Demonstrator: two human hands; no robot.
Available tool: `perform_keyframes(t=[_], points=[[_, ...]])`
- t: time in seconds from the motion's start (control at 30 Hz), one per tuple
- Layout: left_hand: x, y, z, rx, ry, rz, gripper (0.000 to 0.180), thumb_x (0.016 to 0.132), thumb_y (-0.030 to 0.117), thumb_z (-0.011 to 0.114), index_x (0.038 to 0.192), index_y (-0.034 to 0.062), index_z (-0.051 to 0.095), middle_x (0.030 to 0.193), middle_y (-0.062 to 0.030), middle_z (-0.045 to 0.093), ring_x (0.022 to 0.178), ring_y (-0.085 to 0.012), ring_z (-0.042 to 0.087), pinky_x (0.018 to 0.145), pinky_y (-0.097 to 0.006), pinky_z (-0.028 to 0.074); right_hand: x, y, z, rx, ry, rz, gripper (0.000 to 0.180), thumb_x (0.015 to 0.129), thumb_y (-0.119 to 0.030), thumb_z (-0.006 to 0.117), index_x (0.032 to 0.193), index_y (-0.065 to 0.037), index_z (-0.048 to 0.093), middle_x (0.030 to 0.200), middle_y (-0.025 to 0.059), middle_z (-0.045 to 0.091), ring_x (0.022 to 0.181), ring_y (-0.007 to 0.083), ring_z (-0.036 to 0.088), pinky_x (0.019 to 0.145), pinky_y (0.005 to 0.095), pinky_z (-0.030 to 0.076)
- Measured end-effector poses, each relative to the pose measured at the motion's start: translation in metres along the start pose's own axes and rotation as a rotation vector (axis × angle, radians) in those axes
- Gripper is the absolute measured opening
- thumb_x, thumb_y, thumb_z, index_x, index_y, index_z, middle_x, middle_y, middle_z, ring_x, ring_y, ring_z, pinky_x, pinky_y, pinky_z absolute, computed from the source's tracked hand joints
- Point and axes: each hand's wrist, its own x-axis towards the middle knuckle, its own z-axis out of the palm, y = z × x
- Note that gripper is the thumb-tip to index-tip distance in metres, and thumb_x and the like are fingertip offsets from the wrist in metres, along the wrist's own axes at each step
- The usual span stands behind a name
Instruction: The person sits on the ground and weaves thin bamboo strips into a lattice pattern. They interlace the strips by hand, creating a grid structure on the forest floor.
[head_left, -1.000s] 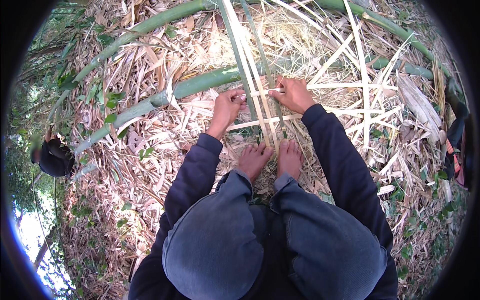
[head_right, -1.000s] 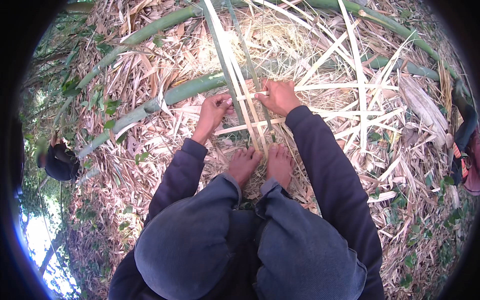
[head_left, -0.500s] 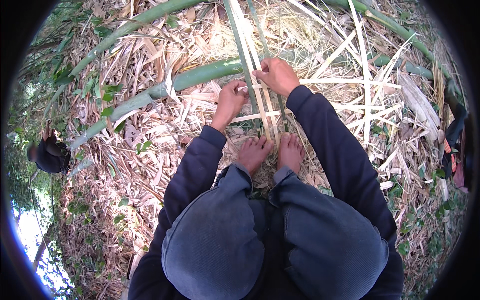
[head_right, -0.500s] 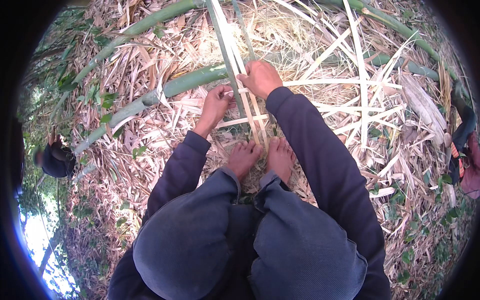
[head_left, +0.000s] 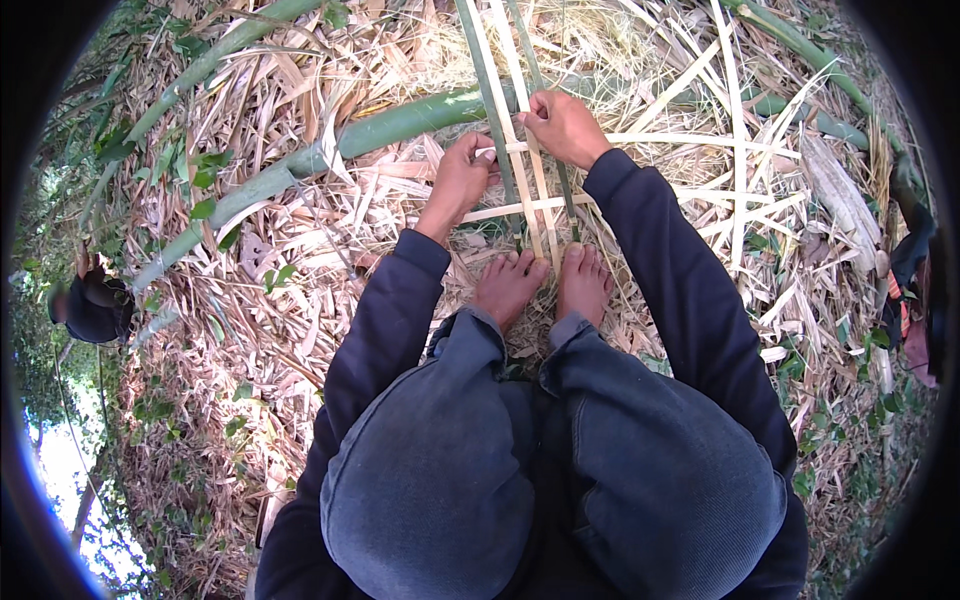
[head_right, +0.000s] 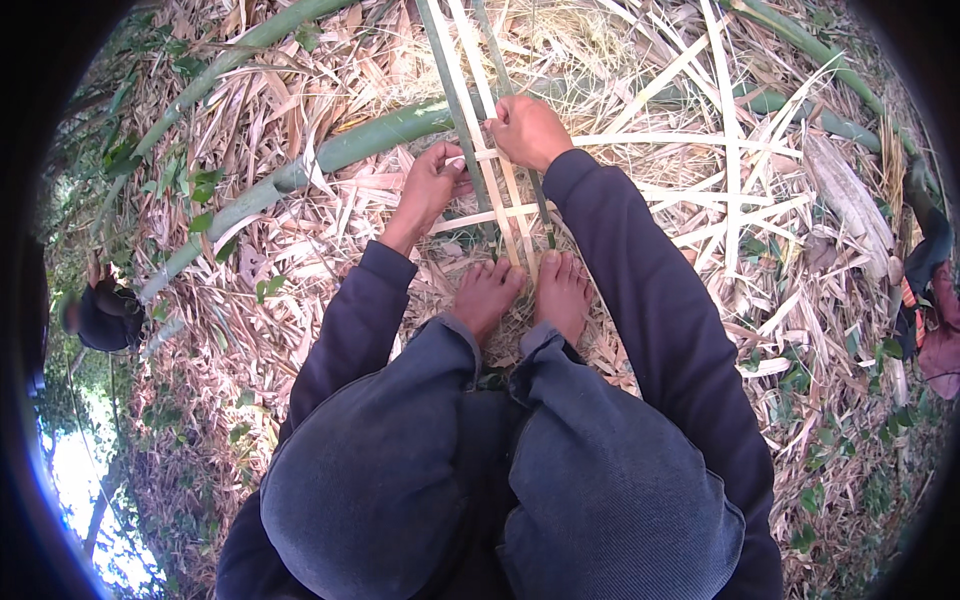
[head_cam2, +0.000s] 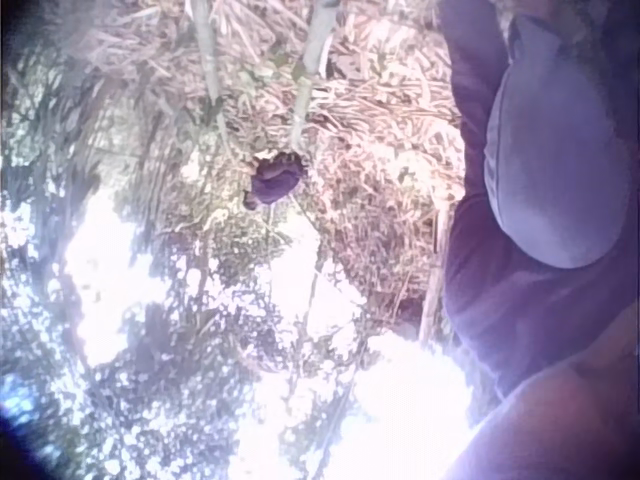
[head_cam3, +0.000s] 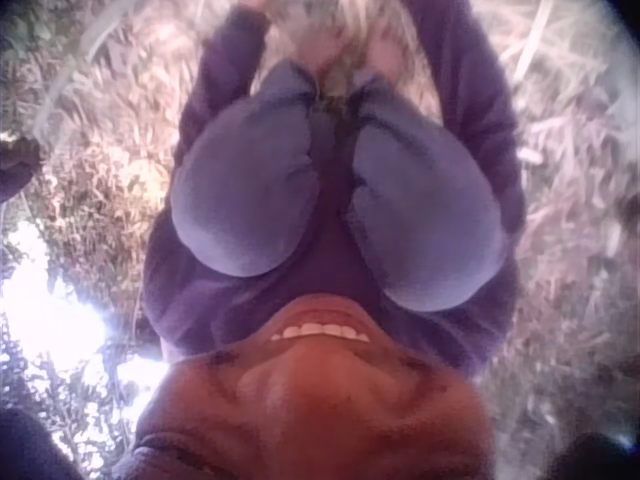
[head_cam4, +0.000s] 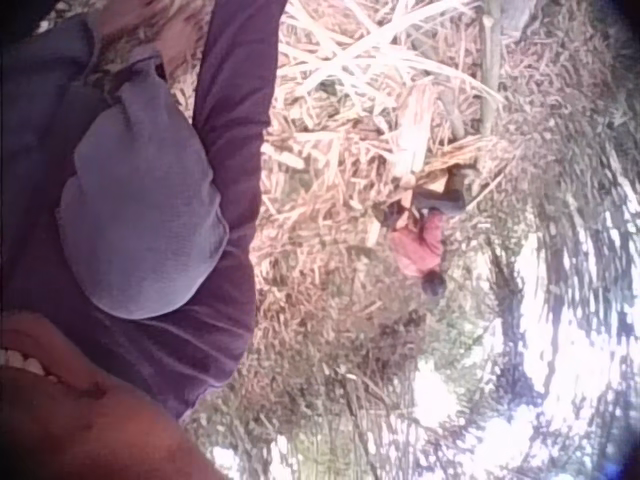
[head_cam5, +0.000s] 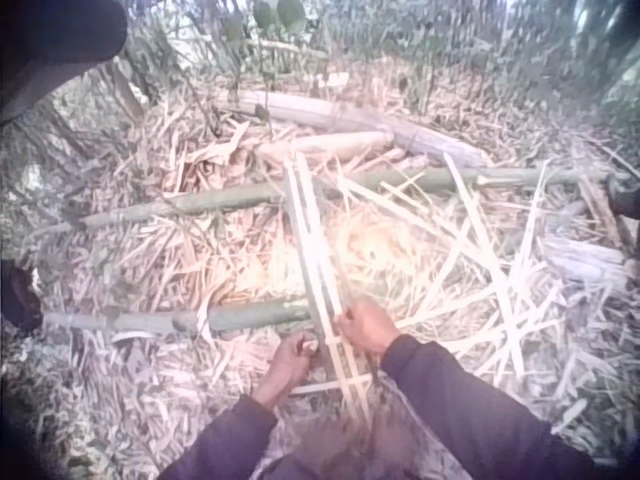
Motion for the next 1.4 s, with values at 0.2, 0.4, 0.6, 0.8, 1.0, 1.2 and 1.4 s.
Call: perform_keyframes(t=[0.2,0.4,0.6,0.8,1.0,1.2,1.4], points=[[-0.001,0.002,-0.001,-0.024,-0.015,-0.030,0.010,0.101,0.002,0.048,0.109,0.0017,0.055,0.102,-0.0051,0.060,0.085,-0.0128,0.064,0.073,-0.028,0.058,0.004,0.010,0.005,-0.051,0.024,-0.080,0.032,0.091,-0.029,0.067,0.079,-0.001,0.056,0.069,0.0154,0.055,0.064,0.0295,0.054,0.065,0.0406,0.046],[0.005,0.018,-0.004,0.017,0.027,-0.006,0.017,0.098,0.018,0.061,0.105,0.0017,0.060,0.096,-0.0046,0.064,0.079,-0.0115,0.063,0.067,-0.027,0.056,0.004,0.003,0.003,-0.041,-0.011,-0.064,0.028,0.088,-0.024,0.065,0.079,0.002,0.059,0.073,0.0213,0.061,0.073,0.0366,0.061,0.072,0.0446,0.048],[0.038,0.027,-0.003,0.469,0.149,0.266,0.028,0.088,0.025,0.073,0.091,-0.0013,0.062,0.073,-0.0096,0.066,0.062,-0.0159,0.059,0.061,-0.032,0.049,0.003,0.001,0.003,-0.085,0.021,-0.063,0.028,0.088,-0.024,0.064,0.080,0.002,0.060,0.077,0.0241,0.064,0.080,0.0403,0.064,0.076,0.0466,0.050],[0.031,0.032,-0.001,0.648,0.184,0.322,0.022,0.093,0.019,0.066,0.097,-0.0013,0.059,0.078,-0.0104,0.068,0.069,-0.0159,0.062,0.064,-0.032,0.049,0.003,0.003,0.001,-0.090,-0.008,-0.042,0.028,0.088,-0.025,0.063,0.082,0.002,0.061,0.079,0.0241,0.065,0.082,0.0406,0.064,0.078,0.0466,0.050],[0.027,0.030,-0.004,0.587,0.172,0.353,0.020,0.095,0.017,0.063,0.102,-0.0008,0.058,0.087,-0.0122,0.070,0.074,-0.0167,0.066,0.071,-0.031,0.051,0.003,-0.001,0.000,-0.091,-0.019,-0.014,0.028,0.088,-0.026,0.063,0.083,0.002,0.061,0.081,0.0250,0.066,0.084,0.0409,0.065,0.080,0.0466,0.050],[0.035,0.024,-0.007,0.535,0.149,0.333,0.014,0.098,0.014,0.060,0.101,0.0005,0.059,0.088,-0.0089,0.070,0.076,-0.0135,0.065,0.070,-0.029,0.052,0.003,0.002,0.003,-0.103,0.007,-0.050,0.028,0.089,-0.026,0.064,0.084,0.002,0.062,0.082,0.0244,0.066,0.085,0.0402,0.065,0.079,0.0460,0.050],[0.027,0.017,-0.018,0.412,0.083,0.214,0.021,0.095,0.019,0.065,0.092,-0.0012,0.061,0.080,-0.0071,0.065,0.068,-0.0126,0.060,0.066,-0.032,0.053,-0.015,0.003,-0.022,0.061,0.154,-0.087,0.027,0.094,-0.025,0.058,0.093,0.001,0.067,0.084,0.0202,0.069,0.079,0.0321,0.068,0.075,0.0418,0.052]])
